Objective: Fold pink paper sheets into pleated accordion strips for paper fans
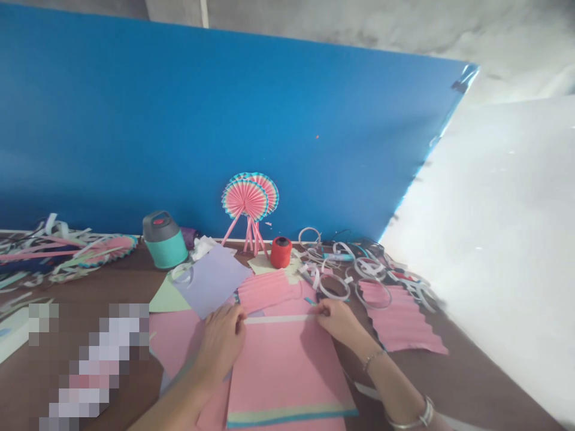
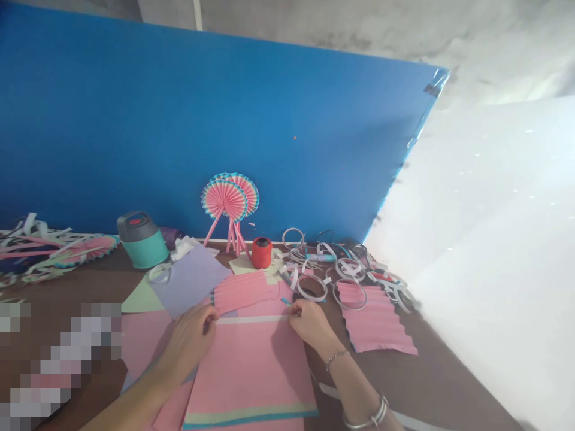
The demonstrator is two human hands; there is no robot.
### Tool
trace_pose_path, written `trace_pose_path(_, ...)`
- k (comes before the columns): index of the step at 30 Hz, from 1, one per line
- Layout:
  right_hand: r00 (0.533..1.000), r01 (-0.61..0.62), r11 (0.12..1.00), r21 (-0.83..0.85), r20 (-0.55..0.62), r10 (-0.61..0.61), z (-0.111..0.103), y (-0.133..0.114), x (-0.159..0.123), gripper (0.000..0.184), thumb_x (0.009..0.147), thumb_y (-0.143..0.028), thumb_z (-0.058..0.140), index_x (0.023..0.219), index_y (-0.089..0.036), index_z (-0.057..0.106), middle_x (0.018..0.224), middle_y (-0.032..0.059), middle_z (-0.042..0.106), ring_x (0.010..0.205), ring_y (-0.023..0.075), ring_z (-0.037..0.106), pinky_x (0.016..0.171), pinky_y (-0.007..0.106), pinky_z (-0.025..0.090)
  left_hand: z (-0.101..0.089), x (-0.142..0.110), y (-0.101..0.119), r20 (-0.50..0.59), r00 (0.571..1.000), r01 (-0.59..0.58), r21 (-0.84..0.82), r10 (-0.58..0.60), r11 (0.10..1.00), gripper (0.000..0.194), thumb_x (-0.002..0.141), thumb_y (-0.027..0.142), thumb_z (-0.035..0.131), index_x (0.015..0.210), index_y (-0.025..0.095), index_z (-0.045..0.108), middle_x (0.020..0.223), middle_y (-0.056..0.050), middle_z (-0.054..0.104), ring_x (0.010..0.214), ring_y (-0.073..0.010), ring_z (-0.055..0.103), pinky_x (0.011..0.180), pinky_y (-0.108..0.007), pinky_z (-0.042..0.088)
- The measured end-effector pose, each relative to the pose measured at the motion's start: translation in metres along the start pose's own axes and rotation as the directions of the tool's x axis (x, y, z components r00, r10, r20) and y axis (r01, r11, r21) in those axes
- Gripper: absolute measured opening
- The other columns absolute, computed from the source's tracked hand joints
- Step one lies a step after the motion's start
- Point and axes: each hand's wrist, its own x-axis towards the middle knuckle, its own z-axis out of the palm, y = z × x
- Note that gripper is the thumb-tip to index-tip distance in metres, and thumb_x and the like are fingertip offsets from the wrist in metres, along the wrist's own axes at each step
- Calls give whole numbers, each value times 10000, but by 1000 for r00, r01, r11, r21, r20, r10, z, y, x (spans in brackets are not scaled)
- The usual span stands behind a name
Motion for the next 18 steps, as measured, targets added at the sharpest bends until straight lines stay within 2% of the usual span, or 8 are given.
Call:
trace_pose_path(5, 1000, -15, 1000, 17, 19, 15, -1, 1, 0, 311, 655, -38, 517, 891, -130, 697, 685, 26, 687, 645, 146, 607, 576, 206, 367, 0, 0, 0, -11, 1000, -8, 8, 8, 1000, 220, 769, 33, 426, 797, 220, 538, 871, -6, 635, 895, -175, 585, 796, -287, 357)
trace_pose_path(12, 1000, 17, 995, -97, 4, -16, -4, 0, -3, 132, 721, -107, 539, 730, -154, 662, 753, 44, 685, 729, 172, 605, 613, 230, 344, 1, -1, -1, -4, 1000, -12, 13, 12, 1000, 222, 787, 37, 414, 812, 222, 534, 891, -11, 633, 916, -177, 576, 811, -288, 361)
trace_pose_path(18, 999, 33, 984, -178, 29, -29, -4, -3, -4, 137, 766, -113, 516, 724, -150, 641, 740, 49, 663, 707, 163, 578, 601, 230, 310, 1, -1, -1, 8, 1000, -12, 24, 12, 1000, 222, 796, 34, 418, 832, 214, 542, 905, -13, 634, 920, -175, 576, 810, -284, 367)
